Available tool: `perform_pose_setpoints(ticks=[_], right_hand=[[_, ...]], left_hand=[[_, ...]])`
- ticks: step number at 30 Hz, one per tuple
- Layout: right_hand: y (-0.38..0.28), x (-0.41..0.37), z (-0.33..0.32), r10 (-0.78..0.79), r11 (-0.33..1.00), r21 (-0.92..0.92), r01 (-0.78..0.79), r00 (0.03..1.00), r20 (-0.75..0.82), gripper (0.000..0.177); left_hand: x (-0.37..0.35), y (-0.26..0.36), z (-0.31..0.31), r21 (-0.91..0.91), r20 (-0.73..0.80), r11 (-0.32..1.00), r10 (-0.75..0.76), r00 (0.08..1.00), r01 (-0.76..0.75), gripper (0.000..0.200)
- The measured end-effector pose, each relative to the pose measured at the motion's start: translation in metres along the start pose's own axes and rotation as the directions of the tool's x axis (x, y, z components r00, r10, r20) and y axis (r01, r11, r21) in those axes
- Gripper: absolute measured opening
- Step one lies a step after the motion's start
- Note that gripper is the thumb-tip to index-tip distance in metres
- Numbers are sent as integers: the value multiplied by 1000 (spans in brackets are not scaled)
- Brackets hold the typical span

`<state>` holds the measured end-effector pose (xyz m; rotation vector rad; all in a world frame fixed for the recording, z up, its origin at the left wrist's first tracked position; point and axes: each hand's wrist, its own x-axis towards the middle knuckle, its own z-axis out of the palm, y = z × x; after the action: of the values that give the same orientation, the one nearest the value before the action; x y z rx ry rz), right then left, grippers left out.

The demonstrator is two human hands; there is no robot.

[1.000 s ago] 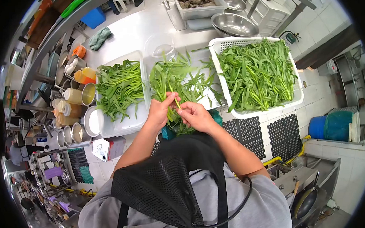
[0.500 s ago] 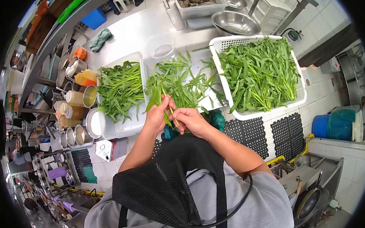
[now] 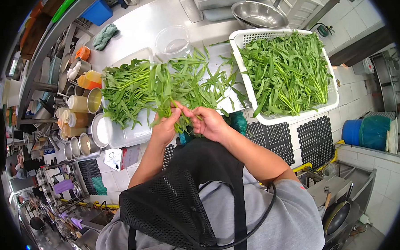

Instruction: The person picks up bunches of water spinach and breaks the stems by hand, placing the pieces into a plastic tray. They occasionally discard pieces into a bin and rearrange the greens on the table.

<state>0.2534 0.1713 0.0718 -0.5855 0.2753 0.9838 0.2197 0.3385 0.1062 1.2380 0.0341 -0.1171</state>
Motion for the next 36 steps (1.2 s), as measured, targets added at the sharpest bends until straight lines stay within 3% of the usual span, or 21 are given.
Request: perform_pose_setpoints(ticks=[3,4,5,6,7,8,9,10,12,13,16,18,20,21,23,24,26,30,32,34,36], right_hand=[[-2,-2,-12,-45,995,-88,40,997,-55,15],[-1,-4,-15,-108,904,-422,69,992,-70,18],[0,-8,-17,-170,705,-704,79,984,-60,20],[0,-13,-21,-168,705,-705,77,984,-61,20],[-2,-18,-25,-181,348,-932,103,983,41,23],[-6,-23,-31,-150,-71,-989,128,979,137,25],[-10,-27,-38,-78,-264,-951,158,980,185,27],[-16,-31,-35,-78,-266,-951,157,980,184,27],[-36,-35,-22,-99,-109,-989,100,989,111,26],[-42,-29,-24,-256,24,-999,25,967,18,26],[-71,-5,-16,-726,15,-999,29,688,9,24],[-83,27,-50,-885,-287,-957,-31,391,253,29],[-90,41,-61,-905,-242,-934,-263,408,120,35],[-89,50,-67,-930,-266,-922,-281,328,168,34],[-86,63,-78,-939,-252,-867,-430,326,112,42],[-86,59,-66,-931,-190,-857,-479,364,2,40],[-90,64,-67,-940,-102,-882,-460,336,-67,35],[-95,76,-84,-962,-91,-884,-458,269,-41,28],[-99,76,-80,-927,-65,-910,-410,363,-98,23],[-102,75,-72,-922,-53,-933,-355,377,-91,22],[-106,73,-60,-878,83,-991,-109,462,-124,25]], left_hand=[[0,9,-2,117,25,989,86,996,-89,15],[-1,9,-5,112,21,990,86,996,-87,15],[-1,10,-9,37,-33,999,25,999,-24,17],[0,11,-12,-40,-81,999,-38,996,34,19],[2,8,-15,-118,-128,992,-69,989,54,21],[3,6,-19,-121,-128,991,-65,990,50,21],[3,6,-25,-295,-93,953,-103,990,71,20],[3,6,-28,-458,-51,884,-134,990,97,19],[3,3,-30,-474,-47,875,-134,990,96,17],[2,2,-31,-488,-43,867,-133,990,96,20],[0,-1,-31,-516,-54,847,-177,983,124,31],[1,0,-29,-521,-53,836,-235,971,173,39],[-1,-6,-30,-527,-32,833,-218,975,169,39],[-2,-5,-29,-524,-46,836,-217,975,162,40],[-5,-3,-28,-543,-32,825,-203,979,154,40],[-8,-4,-29,-542,-28,829,-180,983,136,40],[-8,-4,-30,-536,-18,831,-188,982,150,40],[-12,-5,-34,-525,-26,838,-188,982,147,36],[-11,-3,-35,-540,-2,830,-165,986,138,34],[-13,-1,-32,-478,-69,863,-220,973,161,34],[-10,-2,-35,-491,-69,858,-213,975,153,33]])
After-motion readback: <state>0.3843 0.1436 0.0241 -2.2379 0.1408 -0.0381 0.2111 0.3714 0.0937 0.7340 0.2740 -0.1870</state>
